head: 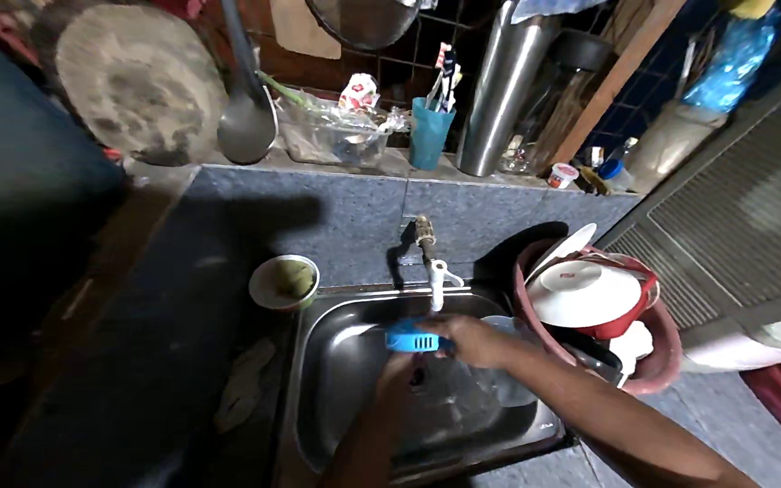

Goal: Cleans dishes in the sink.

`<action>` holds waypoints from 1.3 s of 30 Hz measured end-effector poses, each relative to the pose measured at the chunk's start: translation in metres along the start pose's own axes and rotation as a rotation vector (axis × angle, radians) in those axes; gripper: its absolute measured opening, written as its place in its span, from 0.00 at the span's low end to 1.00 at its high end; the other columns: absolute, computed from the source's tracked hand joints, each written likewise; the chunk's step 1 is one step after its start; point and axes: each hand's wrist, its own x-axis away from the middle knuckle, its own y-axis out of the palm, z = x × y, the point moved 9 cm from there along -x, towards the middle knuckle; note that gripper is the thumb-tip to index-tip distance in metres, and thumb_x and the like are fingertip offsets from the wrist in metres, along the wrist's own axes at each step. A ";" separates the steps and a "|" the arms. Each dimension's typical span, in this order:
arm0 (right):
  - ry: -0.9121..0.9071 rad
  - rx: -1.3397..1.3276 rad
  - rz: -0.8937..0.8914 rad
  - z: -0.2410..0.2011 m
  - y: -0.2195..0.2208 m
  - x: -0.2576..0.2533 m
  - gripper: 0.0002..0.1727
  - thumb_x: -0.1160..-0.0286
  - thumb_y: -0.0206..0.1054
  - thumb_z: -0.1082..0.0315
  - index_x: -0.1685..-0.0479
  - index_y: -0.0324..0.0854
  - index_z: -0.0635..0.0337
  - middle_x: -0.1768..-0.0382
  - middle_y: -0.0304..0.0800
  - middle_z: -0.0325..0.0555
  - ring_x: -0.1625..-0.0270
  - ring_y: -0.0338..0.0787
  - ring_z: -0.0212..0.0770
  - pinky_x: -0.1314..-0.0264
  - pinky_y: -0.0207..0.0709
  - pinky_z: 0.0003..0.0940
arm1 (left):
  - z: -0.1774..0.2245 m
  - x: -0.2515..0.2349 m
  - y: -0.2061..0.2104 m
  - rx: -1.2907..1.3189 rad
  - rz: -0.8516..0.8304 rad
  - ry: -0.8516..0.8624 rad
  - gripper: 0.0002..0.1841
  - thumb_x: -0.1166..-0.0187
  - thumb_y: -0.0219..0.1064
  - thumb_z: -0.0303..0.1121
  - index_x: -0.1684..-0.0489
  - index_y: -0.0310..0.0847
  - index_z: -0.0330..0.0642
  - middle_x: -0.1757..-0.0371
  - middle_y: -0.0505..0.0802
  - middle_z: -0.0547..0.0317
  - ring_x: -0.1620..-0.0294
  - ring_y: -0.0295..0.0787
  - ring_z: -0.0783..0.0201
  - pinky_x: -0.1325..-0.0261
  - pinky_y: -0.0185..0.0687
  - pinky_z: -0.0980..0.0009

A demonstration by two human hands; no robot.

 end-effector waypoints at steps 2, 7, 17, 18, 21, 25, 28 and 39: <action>-0.115 0.151 0.073 -0.019 0.002 0.015 0.36 0.26 0.71 0.74 0.14 0.71 0.49 0.20 0.74 0.63 0.18 0.75 0.61 0.16 0.69 0.56 | 0.039 0.012 0.004 -0.335 -0.037 0.214 0.19 0.14 0.62 0.26 0.30 0.76 0.24 0.37 0.89 0.42 0.38 0.85 0.62 0.30 0.78 0.67; -0.259 0.384 0.188 -0.054 -0.016 0.048 0.32 0.25 0.64 0.80 0.20 0.77 0.44 0.29 0.83 0.62 0.22 0.79 0.61 0.19 0.72 0.55 | 0.111 0.039 0.040 0.006 -0.227 0.473 0.16 0.11 0.49 0.23 0.36 0.73 0.19 0.46 0.88 0.40 0.46 0.86 0.67 0.40 0.82 0.75; -0.237 0.385 0.285 -0.052 -0.088 0.150 0.35 0.38 0.77 0.75 0.24 0.81 0.44 0.32 0.86 0.54 0.27 0.83 0.55 0.23 0.77 0.52 | 0.052 0.005 0.015 -0.136 0.050 -0.087 0.15 0.10 0.59 0.31 0.33 0.77 0.32 0.47 0.89 0.46 0.50 0.86 0.60 0.44 0.83 0.62; -0.209 0.385 0.372 -0.047 -0.104 0.166 0.32 0.36 0.76 0.73 0.25 0.83 0.44 0.34 0.87 0.51 0.29 0.85 0.51 0.25 0.79 0.50 | 0.052 0.004 0.015 -0.283 0.017 -0.082 0.17 0.12 0.60 0.30 0.31 0.77 0.31 0.41 0.89 0.42 0.44 0.87 0.56 0.38 0.82 0.59; -0.035 0.389 0.628 -0.026 -0.148 0.220 0.30 0.36 0.75 0.68 0.27 0.85 0.47 0.35 0.87 0.50 0.35 0.89 0.49 0.35 0.85 0.53 | 0.055 0.015 0.030 -0.797 -0.224 -0.006 0.19 0.14 0.57 0.28 0.26 0.76 0.32 0.30 0.85 0.37 0.29 0.83 0.46 0.25 0.75 0.48; 0.367 0.377 0.958 0.030 -0.168 0.295 0.36 0.37 0.82 0.69 0.23 0.80 0.53 0.36 0.85 0.62 0.38 0.87 0.65 0.42 0.80 0.69 | 0.048 0.085 0.066 -0.983 -0.677 -0.041 0.28 0.25 0.66 0.22 0.22 0.73 0.37 0.23 0.81 0.39 0.26 0.79 0.45 0.25 0.74 0.46; 0.696 0.281 1.124 0.092 -0.143 0.331 0.38 0.35 0.83 0.66 0.19 0.75 0.57 0.35 0.80 0.75 0.34 0.81 0.77 0.37 0.73 0.78 | 0.031 0.119 0.084 -1.000 -0.775 0.023 0.30 0.27 0.79 0.40 0.26 0.79 0.38 0.27 0.84 0.40 0.24 0.79 0.46 0.20 0.70 0.45; 0.623 0.063 1.306 0.153 -0.071 0.334 0.30 0.16 0.62 0.50 0.30 0.80 0.70 0.26 0.74 0.75 0.24 0.77 0.68 0.24 0.73 0.60 | 0.070 0.102 0.028 -0.355 -0.164 0.286 0.20 0.18 0.65 0.34 0.33 0.76 0.29 0.51 0.89 0.52 0.54 0.88 0.67 0.45 0.86 0.67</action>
